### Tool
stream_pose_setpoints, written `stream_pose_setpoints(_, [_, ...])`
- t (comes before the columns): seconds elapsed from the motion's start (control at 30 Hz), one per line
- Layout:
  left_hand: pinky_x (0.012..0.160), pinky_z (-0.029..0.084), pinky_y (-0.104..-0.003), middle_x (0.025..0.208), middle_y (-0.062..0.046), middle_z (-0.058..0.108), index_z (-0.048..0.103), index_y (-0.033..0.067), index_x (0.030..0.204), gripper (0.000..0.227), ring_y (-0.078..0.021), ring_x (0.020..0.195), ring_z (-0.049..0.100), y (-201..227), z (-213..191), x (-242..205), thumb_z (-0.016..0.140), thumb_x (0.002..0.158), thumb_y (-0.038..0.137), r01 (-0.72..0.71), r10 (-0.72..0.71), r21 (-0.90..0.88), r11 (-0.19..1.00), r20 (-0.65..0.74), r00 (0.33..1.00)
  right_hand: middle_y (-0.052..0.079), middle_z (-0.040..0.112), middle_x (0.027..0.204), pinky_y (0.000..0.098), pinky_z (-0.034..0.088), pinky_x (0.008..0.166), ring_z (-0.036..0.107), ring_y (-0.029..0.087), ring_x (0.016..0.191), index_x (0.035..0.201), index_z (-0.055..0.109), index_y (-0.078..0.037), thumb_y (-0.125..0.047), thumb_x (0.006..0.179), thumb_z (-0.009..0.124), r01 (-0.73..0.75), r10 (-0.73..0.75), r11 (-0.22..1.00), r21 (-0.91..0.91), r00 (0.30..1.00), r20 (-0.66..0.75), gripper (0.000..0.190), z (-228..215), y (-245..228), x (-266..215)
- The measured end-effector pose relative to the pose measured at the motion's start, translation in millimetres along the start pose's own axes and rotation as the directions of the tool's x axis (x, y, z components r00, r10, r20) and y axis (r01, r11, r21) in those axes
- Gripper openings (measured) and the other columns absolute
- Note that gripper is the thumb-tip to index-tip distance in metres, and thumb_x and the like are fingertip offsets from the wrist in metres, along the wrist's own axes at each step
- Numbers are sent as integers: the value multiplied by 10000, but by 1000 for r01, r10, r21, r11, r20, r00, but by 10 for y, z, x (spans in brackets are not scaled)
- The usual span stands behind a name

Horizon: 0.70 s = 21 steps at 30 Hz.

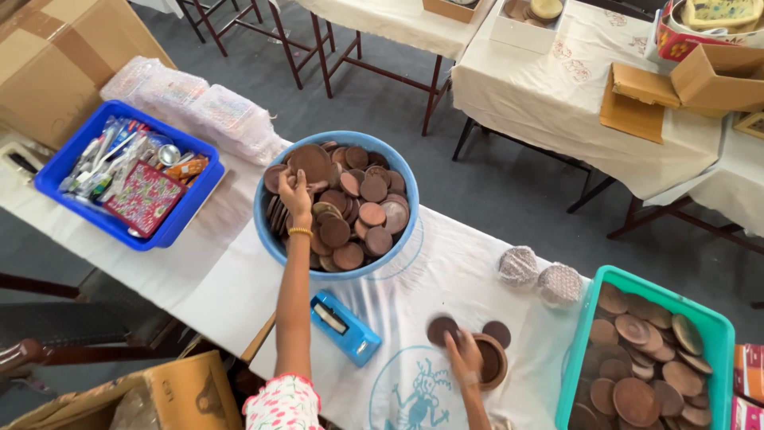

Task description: The person picks up round wooden coasters from a blue bowl and wipes them with a white cloth. They then place the cleaned coasters into a green tray. The person repeats this process, handling the coasters one at a time.

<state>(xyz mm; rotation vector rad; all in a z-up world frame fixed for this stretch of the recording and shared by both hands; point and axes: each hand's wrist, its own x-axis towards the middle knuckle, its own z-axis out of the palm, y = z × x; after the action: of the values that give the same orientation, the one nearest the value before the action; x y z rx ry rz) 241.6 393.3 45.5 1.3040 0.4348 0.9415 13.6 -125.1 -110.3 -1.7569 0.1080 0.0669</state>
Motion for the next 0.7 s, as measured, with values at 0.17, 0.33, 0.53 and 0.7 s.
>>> stream_pose_setpoints(0.17, [487,521,-246,980,-18,663,622,54,1285,301,-95,727,598,703,-106,-981,627,1028,210,143,-141,18,990,-97,985,64,667,914,302,534,599,623,120,748,1271,636,6,-285,907,739,-63,35,985,159,984,174,477,1154,-1416,1038])
stream_pose_setpoints(0.33, [656,539,-319,1035,-94,718,671,32,1236,266,-163,821,664,1020,-121,-1498,662,1034,205,-145,122,329,933,91,988,132,676,1213,245,574,806,705,168,1035,1450,444,31,-293,949,772,228,-221,974,-16,955,197,681,1713,-1624,1420])
stream_pose_setpoints(0.53, [754,573,-372,911,-102,781,760,58,1006,178,-245,833,754,1265,446,-1597,738,907,205,-125,-183,385,914,667,722,115,750,1004,246,554,553,748,158,771,1342,569,6,-234,913,749,-58,-83,944,325,910,405,524,1260,-1772,877])
stream_pose_setpoints(0.7, [931,538,-454,1117,-153,719,733,71,1075,194,-366,1063,669,284,861,-504,729,923,192,-551,197,520,652,586,786,41,729,883,244,508,584,623,86,685,1201,675,24,-298,965,718,8,-23,991,132,993,113,402,321,-1380,340])
